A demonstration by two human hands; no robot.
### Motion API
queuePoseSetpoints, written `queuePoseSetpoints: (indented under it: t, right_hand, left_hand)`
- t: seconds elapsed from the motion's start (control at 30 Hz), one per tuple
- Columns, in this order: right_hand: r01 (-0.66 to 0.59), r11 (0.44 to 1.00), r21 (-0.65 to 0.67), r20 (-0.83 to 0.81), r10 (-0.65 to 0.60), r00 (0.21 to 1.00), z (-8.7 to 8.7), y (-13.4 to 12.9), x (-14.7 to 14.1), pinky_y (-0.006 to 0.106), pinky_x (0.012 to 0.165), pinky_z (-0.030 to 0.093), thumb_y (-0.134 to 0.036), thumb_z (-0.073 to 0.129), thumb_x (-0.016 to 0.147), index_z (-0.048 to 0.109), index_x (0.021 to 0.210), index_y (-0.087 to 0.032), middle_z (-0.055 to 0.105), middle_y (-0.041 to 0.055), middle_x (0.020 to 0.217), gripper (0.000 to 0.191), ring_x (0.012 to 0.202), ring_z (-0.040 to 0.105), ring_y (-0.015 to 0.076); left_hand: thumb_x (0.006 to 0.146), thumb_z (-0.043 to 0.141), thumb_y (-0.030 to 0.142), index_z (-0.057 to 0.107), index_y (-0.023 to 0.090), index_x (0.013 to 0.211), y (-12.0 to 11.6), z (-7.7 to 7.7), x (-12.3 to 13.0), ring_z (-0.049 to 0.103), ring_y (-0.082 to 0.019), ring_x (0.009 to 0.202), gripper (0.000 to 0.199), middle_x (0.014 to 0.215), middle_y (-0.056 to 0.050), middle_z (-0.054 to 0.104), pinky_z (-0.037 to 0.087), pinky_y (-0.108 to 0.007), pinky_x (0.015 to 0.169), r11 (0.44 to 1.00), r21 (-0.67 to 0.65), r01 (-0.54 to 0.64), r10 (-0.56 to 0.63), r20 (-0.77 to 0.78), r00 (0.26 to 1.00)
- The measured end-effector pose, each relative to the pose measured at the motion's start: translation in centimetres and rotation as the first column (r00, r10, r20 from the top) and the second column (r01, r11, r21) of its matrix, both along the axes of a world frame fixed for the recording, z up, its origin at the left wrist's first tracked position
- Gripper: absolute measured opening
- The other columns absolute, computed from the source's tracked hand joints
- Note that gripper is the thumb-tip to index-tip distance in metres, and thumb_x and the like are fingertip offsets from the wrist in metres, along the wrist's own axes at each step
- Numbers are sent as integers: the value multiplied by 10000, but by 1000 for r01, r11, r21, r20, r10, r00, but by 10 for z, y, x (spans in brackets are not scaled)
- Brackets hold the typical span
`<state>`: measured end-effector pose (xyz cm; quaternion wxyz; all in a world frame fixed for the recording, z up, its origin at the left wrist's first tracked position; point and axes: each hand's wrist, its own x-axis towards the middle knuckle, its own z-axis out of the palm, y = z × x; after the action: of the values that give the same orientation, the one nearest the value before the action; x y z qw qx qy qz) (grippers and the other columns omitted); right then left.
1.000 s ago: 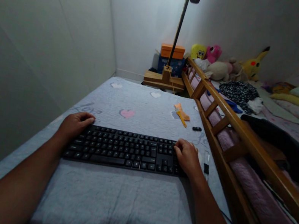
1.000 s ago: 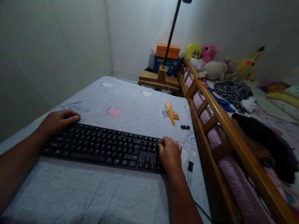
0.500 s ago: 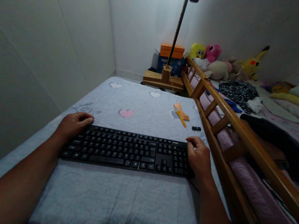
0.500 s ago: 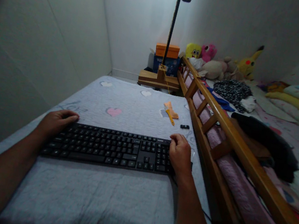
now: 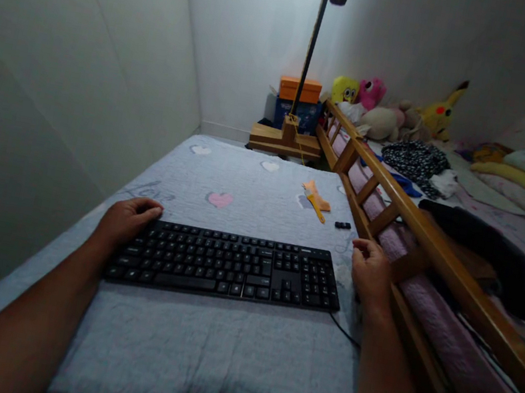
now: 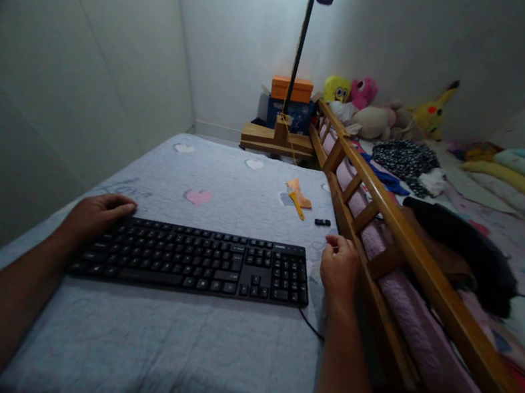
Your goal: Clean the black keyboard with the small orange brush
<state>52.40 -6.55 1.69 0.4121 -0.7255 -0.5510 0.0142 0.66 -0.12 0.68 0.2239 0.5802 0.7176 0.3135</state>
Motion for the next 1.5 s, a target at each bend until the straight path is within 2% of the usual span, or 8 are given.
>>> queuePoseSetpoints:
  t: [0.17, 0.37, 0.53, 0.67, 0.8, 1.0, 1.27, 1.5]
  right_hand:
    - [-20, 998, -51, 89, 25, 996, 9, 12, 7, 387, 880, 506, -269, 497, 780, 724, 897, -183, 737, 111, 949, 269, 901, 661, 245]
    - [-37, 990, -138, 148, 58, 987, 24, 43, 12, 369, 895, 505, -208, 541, 778, 751, 902, -184, 756, 114, 976, 244, 904, 677, 240]
    - [-14, 988, -155, 142, 37, 989, 24, 66, 17, 363, 870, 512, -196, 533, 786, 762, 927, -168, 764, 119, 970, 270, 900, 690, 243]
    - [4, 986, -166, 142, 19, 990, 17, 78, 24, 351, 833, 511, -176, 522, 776, 761, 937, -167, 762, 107, 940, 288, 860, 684, 232]
    - [33, 988, -151, 176, -6, 984, 4, 83, 27, 385, 908, 475, -166, 521, 772, 761, 904, -172, 741, 118, 954, 274, 916, 647, 247]
    - [86, 991, -107, 249, -57, 967, -19, 77, 21, 496, 995, 378, -210, 556, 797, 774, 953, -190, 652, 150, 1164, 269, 1138, 510, 328]
    - [114, 988, -103, 405, -62, 912, -33, 79, 19, 508, 981, 319, -262, 564, 861, 778, 1103, -253, 567, 123, 1358, 323, 1213, 391, 342]
    - [100, 993, -57, 425, -67, 903, -46, 83, 18, 560, 1018, 251, -252, 599, 867, 761, 1127, -312, 589, 108, 1325, 312, 1223, 373, 343]
  left_hand:
    - [630, 581, 612, 708, 191, 872, 0, -2, -2, 656, -256, 858, 502, 908, -58, 749, 490, -332, 839, 1000, -6, 5, -5, -1, 1000]
    - [618, 586, 616, 710, 189, 879, 1, -2, -1, 659, -261, 870, 515, 916, -62, 751, 493, -336, 848, 1000, -14, -5, 5, 17, 1000]
    - [612, 592, 604, 713, 186, 887, 1, -1, -1, 660, -264, 888, 515, 941, -66, 754, 490, -343, 877, 1000, -18, -15, 16, 18, 1000]
    - [623, 593, 603, 715, 186, 892, 0, -2, 0, 662, -269, 906, 511, 931, -64, 753, 489, -340, 868, 1000, -16, -17, 18, 17, 1000]
    - [617, 591, 614, 711, 188, 875, -1, 1, 2, 665, -275, 910, 512, 922, -66, 751, 489, -344, 868, 1000, -21, -18, 18, 15, 1000]
    - [617, 590, 617, 711, 185, 888, 1, 0, 2, 670, -281, 929, 524, 957, -75, 753, 488, -360, 905, 999, -30, -25, 26, 8, 1000]
    - [632, 606, 608, 725, 181, 884, -1, 0, 1, 678, -265, 890, 510, 949, -65, 766, 508, -352, 895, 999, -35, -35, 35, -4, 999]
    - [639, 620, 605, 727, 185, 885, -1, 2, 3, 680, -269, 864, 498, 926, -64, 771, 517, -348, 859, 999, -32, -35, 35, 13, 999]
